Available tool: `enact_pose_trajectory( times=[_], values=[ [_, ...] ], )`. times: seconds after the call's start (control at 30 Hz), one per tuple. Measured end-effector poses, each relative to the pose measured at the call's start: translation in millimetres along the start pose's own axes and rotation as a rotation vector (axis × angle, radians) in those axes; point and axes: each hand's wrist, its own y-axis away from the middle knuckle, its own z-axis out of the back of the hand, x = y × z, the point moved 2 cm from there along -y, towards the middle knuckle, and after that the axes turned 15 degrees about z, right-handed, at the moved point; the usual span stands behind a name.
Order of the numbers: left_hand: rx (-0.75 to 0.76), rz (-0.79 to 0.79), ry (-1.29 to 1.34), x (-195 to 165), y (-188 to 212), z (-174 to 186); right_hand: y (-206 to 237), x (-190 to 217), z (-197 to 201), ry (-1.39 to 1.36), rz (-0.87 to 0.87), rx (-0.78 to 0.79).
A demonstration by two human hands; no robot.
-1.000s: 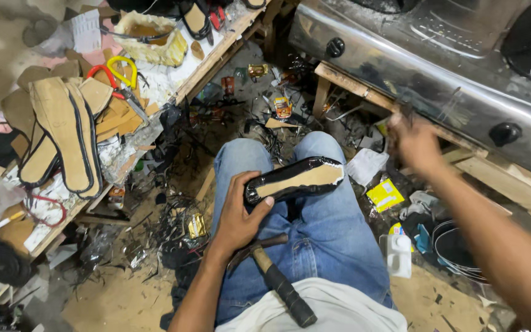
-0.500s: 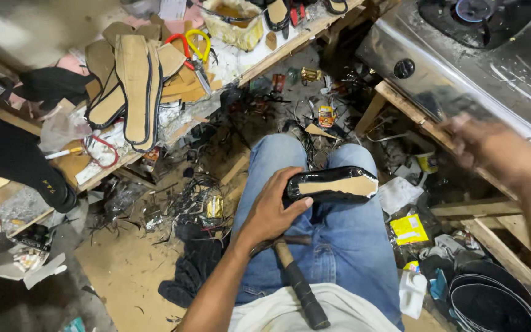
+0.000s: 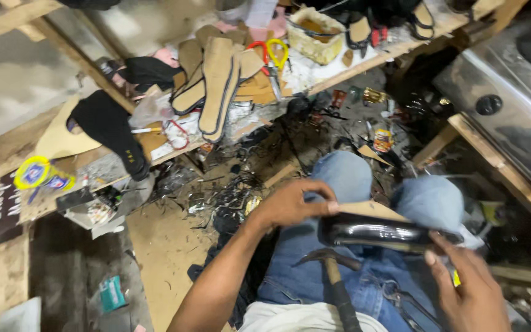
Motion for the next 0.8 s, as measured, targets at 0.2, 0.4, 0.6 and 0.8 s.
enact_pose_trajectory(
  times=[0.2,0.4,0.6,0.8],
  values=[
    [-0.943,-0.153,-0.198,3,-4,109,-28,8,-23,0.145,0.215,-0.160],
    [-0.882,0.020,-0.753,-19,-51,167,-51,36,-20,0.075,0.162,-0.132],
    [-0.762,0.155,-0.843,-38,-79,176,-116,91,-2,-0.180,0.426,0.036],
    [-0.739,0.010,-0.633,-37,-76,193,-221,169,-47,-0.352,0.721,0.160]
  ],
)
